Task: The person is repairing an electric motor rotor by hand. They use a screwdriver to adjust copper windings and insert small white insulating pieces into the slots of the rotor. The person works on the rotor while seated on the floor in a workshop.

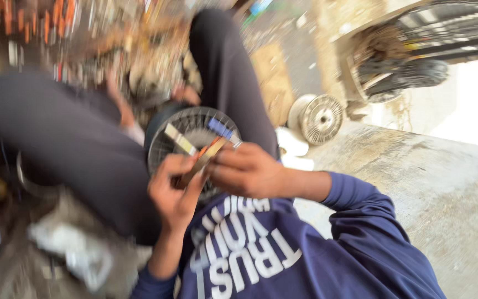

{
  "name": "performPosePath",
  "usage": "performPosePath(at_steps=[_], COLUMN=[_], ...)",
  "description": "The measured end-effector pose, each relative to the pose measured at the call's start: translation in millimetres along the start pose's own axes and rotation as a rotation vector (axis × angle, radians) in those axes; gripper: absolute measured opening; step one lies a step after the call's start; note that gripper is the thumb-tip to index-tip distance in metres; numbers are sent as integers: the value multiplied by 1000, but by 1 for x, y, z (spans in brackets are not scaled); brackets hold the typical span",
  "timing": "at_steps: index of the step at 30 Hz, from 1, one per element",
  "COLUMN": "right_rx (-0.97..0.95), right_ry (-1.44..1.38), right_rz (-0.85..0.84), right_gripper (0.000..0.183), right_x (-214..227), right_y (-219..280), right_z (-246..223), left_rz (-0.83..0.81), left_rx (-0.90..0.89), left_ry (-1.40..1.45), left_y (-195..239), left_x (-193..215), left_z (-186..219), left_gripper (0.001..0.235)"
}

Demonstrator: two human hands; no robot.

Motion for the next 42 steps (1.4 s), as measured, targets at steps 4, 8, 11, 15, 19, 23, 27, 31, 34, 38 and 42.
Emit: performPosePath(at_steps=[4, 8, 11, 15, 19, 23, 27, 31, 34, 38, 42], right_rx=[-20, -94, -14, -64, -76, -9, -124, -182, -177, -236, -569], right_ry=[-45, -102, -68, -187, -93, -61, -129, -175, -139, -239, -624], right_rz=[37, -139, 15, -12, -69, -83, -40, -21, -11, 102, 397], right_gripper=[33, 26, 33, 35, 39, 31, 24, 19, 16, 14, 26], right_x=[3, -23, -11, -10, -5, -2, 1, -1, -4, -3, -19], right_y=[-2, 5, 7, 12, 3, -10, -16, -13, -3, 10, 42], right_z=[4, 5, -1, 12, 10, 6, 14, 20, 22, 40, 69], left_rz=[14, 0, -26, -46, 16, -22, -57, -61, -63, -55, 39], left_rx=[120, 183, 145, 38, -47, -75, -23, -59, -42, -52, -122], left_ry=[131, 227, 204, 98, -92, -19, 65, 46, 67, -5, -96], left_y=[-11, -12, -12, -18, -18, -21, -19, -18, -16, -15, -9], left_x=[-1, -2, 0, -2, -1, -2, -1, -3, -6, -3, -3], left_z=[-14, -28, -28, -16, -4, 11, 13, 12, 7, 11, 18], left_gripper=[16, 15, 16, 20, 24, 19, 17, 18, 17, 22, 33])
Point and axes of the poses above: each hand's wrist, its own y-axis away from the middle knuckle, its own x-axis out of the back of the hand, z = x × y, the point moved 10 cm from there along -y, towards the middle knuckle, and after that the axes turned 13 degrees about x, right-handed, at the moved point
